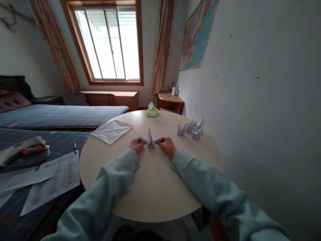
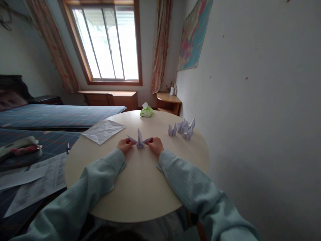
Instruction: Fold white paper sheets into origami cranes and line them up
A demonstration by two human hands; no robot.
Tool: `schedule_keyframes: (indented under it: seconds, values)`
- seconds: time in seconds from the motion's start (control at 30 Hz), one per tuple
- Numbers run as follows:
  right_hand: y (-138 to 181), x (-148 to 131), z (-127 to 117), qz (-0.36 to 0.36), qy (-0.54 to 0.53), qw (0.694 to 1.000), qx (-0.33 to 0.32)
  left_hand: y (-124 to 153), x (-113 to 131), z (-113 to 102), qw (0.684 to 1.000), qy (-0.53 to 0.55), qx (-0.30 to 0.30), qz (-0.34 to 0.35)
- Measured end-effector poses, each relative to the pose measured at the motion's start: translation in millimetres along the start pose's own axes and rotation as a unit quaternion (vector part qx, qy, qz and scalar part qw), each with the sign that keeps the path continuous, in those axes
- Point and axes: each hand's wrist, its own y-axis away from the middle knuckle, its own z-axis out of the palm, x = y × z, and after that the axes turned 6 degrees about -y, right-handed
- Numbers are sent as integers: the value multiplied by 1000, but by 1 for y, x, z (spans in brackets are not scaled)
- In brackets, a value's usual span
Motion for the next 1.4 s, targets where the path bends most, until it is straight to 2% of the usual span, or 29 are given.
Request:
schedule_keyframes:
  seconds: [0.1, 0.2, 0.3, 0.4, 0.47, 0.57, 0.73, 0.83, 1.03, 1.4]
  values:
    - [0, 0, -1, 6, -5, 1000, 2, 0, -1, 1, 1000, 15, -7, 11]
    - [-1, 0, 0, 13, -43, 999, -11, 1, -2, 3, 997, 51, -20, 52]
    - [-1, -1, 1, -1, -142, 988, -58, 3, 1, 3, 991, 95, -31, 83]
    - [1, -8, 2, -6, -266, 955, -130, 5, 6, 0, 983, 147, -60, 94]
    - [4, -13, 2, 11, -318, 931, -177, 6, 9, -2, 970, 202, -96, 97]
    - [8, -19, 2, 44, -352, 911, -209, 8, 12, -4, 940, 292, -147, 94]
    - [9, -18, 1, 48, -379, 897, -224, 11, 15, -6, 893, 391, -212, 68]
    - [9, -17, 0, 49, -381, 893, -234, 12, 17, -8, 879, 412, -235, 52]
    - [10, -18, 1, 53, -396, 881, -251, 12, 17, -6, 898, 393, -198, 22]
    - [9, -16, 2, 46, -422, 866, -263, 12, 17, -5, 875, 460, -154, -15]
